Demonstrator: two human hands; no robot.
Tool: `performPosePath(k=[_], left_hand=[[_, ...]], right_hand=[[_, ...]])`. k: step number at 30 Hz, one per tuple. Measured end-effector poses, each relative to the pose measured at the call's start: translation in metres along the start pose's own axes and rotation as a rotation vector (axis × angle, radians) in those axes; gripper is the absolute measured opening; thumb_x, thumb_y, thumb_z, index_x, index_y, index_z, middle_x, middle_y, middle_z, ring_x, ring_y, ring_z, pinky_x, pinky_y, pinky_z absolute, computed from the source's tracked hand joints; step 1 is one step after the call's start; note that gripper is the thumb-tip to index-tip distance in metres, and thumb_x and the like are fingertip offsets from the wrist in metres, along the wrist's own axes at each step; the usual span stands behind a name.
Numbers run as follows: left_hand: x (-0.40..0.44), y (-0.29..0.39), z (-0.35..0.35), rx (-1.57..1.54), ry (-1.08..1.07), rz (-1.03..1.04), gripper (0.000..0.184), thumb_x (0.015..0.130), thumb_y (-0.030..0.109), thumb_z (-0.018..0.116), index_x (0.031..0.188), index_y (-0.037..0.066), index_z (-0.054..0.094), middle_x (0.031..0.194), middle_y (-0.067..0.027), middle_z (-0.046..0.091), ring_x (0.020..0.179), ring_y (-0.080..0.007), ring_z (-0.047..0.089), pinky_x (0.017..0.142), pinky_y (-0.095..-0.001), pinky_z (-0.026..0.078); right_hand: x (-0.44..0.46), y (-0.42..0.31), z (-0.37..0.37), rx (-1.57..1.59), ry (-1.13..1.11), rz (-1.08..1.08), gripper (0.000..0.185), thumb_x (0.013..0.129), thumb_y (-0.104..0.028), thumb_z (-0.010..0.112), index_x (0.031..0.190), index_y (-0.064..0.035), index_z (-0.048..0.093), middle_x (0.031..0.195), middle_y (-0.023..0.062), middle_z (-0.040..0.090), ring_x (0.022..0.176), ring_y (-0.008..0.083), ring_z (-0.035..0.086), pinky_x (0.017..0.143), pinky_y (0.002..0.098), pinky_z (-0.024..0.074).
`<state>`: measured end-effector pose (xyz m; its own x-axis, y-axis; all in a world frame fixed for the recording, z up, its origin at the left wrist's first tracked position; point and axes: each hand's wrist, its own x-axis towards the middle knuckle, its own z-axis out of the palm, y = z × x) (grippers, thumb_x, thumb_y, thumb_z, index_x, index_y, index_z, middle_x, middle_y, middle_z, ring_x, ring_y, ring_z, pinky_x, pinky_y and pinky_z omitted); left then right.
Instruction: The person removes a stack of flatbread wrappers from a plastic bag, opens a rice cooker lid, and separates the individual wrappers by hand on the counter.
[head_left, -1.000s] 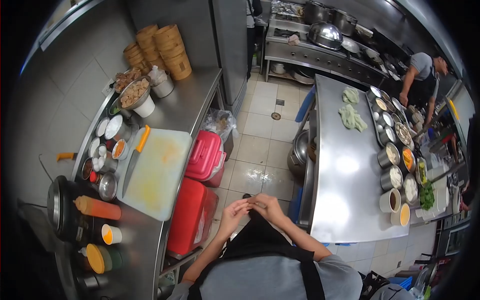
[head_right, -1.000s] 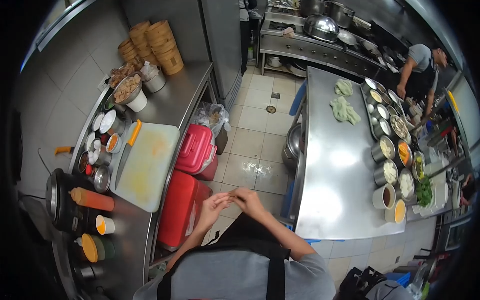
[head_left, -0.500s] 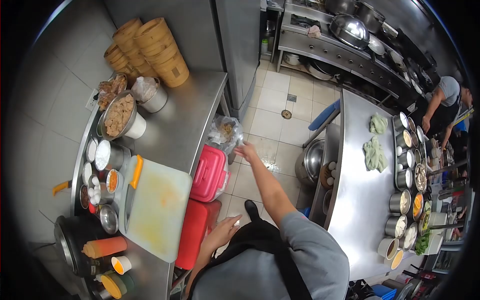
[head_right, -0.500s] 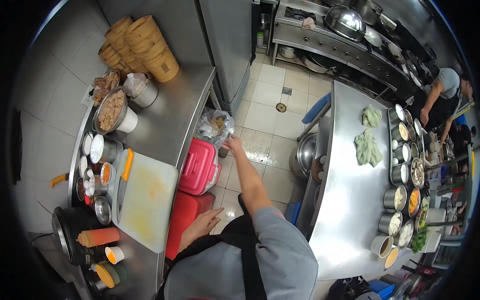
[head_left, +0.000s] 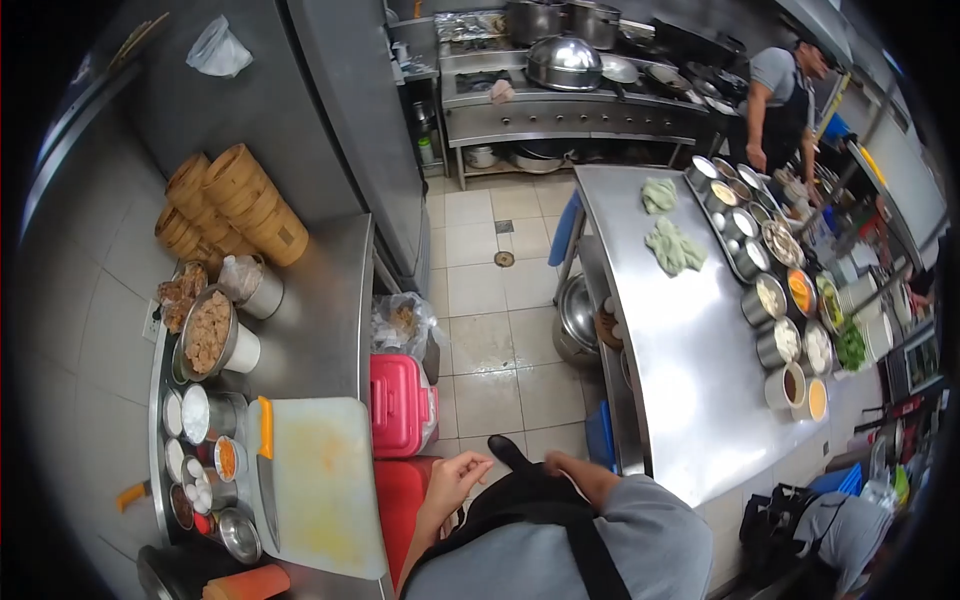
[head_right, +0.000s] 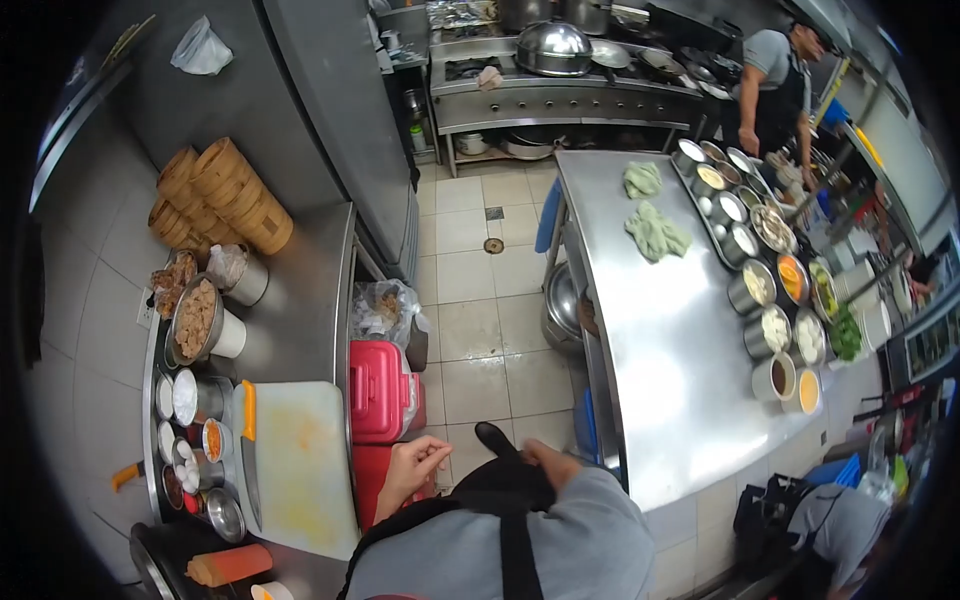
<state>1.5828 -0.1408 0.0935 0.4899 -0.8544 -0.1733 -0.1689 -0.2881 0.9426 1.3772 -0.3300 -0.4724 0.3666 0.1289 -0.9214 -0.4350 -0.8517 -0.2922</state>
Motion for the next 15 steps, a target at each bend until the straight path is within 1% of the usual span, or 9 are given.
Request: performPosePath(k=[1, 3, 5, 7, 9, 11, 12, 14, 15], left_hand=[[-0.011, -0.001, 0.005, 0.031, -0.031, 0.020, 0.015, 0.084, 0.017, 0.063, 0.083, 0.002, 0.065, 0.057, -0.0019, 0.057, 0.048, -0.0059, 0.052, 0.044, -0.0219, 0.039], [-0.030, -0.011, 0.022, -0.055, -0.112, 0.028, 0.018, 0.085, 0.019, 0.063, 0.079, 0.002, 0.064, 0.054, 0.0001, 0.052, 0.047, -0.0042, 0.046, 0.043, -0.0213, 0.035], [-0.048, -0.015, 0.039, -0.106, -0.212, 0.022, 0.021, 0.086, 0.020, 0.062, 0.076, 0.002, 0.063, 0.052, 0.0019, 0.048, 0.047, -0.0030, 0.042, 0.043, -0.0210, 0.032], [-0.065, -0.010, 0.065, -0.117, -0.330, 0.011, 0.022, 0.087, 0.021, 0.061, 0.075, 0.002, 0.062, 0.051, 0.0036, 0.045, 0.047, -0.0023, 0.038, 0.043, -0.0207, 0.030], [-0.077, -0.022, 0.093, -0.167, -0.484, 0.026, 0.022, 0.087, 0.020, 0.061, 0.075, 0.002, 0.062, 0.052, 0.0039, 0.045, 0.048, -0.0024, 0.041, 0.044, -0.0193, 0.032], [-0.087, -0.029, 0.119, -0.246, -0.626, 0.011, 0.020, 0.087, 0.019, 0.061, 0.078, 0.002, 0.063, 0.055, 0.0038, 0.046, 0.050, -0.0027, 0.042, 0.044, -0.0189, 0.033], [-0.087, -0.028, 0.130, -0.277, -0.650, 0.119, 0.028, 0.088, 0.016, 0.059, 0.113, 0.004, 0.056, 0.064, 0.0008, 0.052, 0.052, -0.0043, 0.045, 0.044, -0.0198, 0.037], [-0.076, -0.006, 0.145, -0.409, -0.223, 0.309, 0.068, 0.087, 0.011, 0.057, 0.142, 0.010, 0.017, 0.075, -0.0032, 0.056, 0.053, -0.0065, 0.047, 0.046, -0.0211, 0.041], [-0.062, 0.020, 0.139, -0.464, -0.042, 0.177, 0.090, 0.086, 0.008, 0.056, 0.143, 0.014, -0.013, 0.089, -0.0083, 0.059, 0.059, -0.0097, 0.050, 0.049, -0.0215, 0.043]], right_hand=[[0.005, 0.006, 0.052, -0.027, -0.118, 0.018, 0.013, 0.062, -0.016, 0.063, 0.071, -0.0080, 0.069, 0.070, 0.0113, 0.065, 0.065, 0.0253, 0.062, 0.060, 0.0389, 0.0486], [-0.124, -0.008, 0.110, 0.727, 0.086, 0.307, 0.017, 0.067, -0.021, 0.066, 0.076, -0.0071, 0.069, 0.073, 0.0102, 0.065, 0.063, 0.0234, 0.062, 0.054, 0.0382, 0.0499], [-0.209, -0.032, 0.166, 1.176, 0.303, 0.424, 0.022, 0.073, -0.026, 0.069, 0.080, -0.0062, 0.069, 0.075, 0.0091, 0.066, 0.061, 0.0214, 0.062, 0.048, 0.0376, 0.0512], [-0.256, -0.054, 0.221, 1.138, 0.359, 0.477, 0.028, 0.072, -0.033, 0.070, 0.082, -0.0068, 0.070, 0.078, 0.0088, 0.067, 0.062, 0.0208, 0.063, 0.052, 0.0357, 0.0530], [-0.306, -0.079, 0.263, 1.115, 0.427, 0.529, 0.035, 0.072, -0.040, 0.071, 0.084, -0.0072, 0.071, 0.080, 0.0098, 0.067, 0.064, 0.0219, 0.063, 0.058, 0.0349, 0.0553], [-0.333, -0.102, 0.311, 1.324, 0.518, 0.569, 0.032, 0.075, -0.038, 0.069, 0.084, -0.0074, 0.071, 0.074, 0.0104, 0.066, 0.062, 0.0220, 0.063, 0.057, 0.0327, 0.0543], [-0.335, -0.109, 0.339, 1.441, 0.585, 0.629, 0.031, 0.076, -0.036, 0.067, 0.083, -0.0065, 0.071, 0.070, 0.0098, 0.065, 0.059, 0.0209, 0.061, 0.054, 0.0322, 0.0534], [-0.338, -0.127, 0.389, 1.701, 0.823, 0.732, 0.027, 0.078, -0.031, 0.063, 0.081, -0.0048, 0.070, 0.064, 0.0091, 0.062, 0.052, 0.0189, 0.058, 0.049, 0.0323, 0.0511], [-0.342, -0.142, 0.413, 1.855, 0.995, 0.772, 0.025, 0.079, -0.027, 0.061, 0.080, -0.0040, 0.070, 0.061, 0.0089, 0.060, 0.049, 0.0181, 0.056, 0.046, 0.0327, 0.0498]])
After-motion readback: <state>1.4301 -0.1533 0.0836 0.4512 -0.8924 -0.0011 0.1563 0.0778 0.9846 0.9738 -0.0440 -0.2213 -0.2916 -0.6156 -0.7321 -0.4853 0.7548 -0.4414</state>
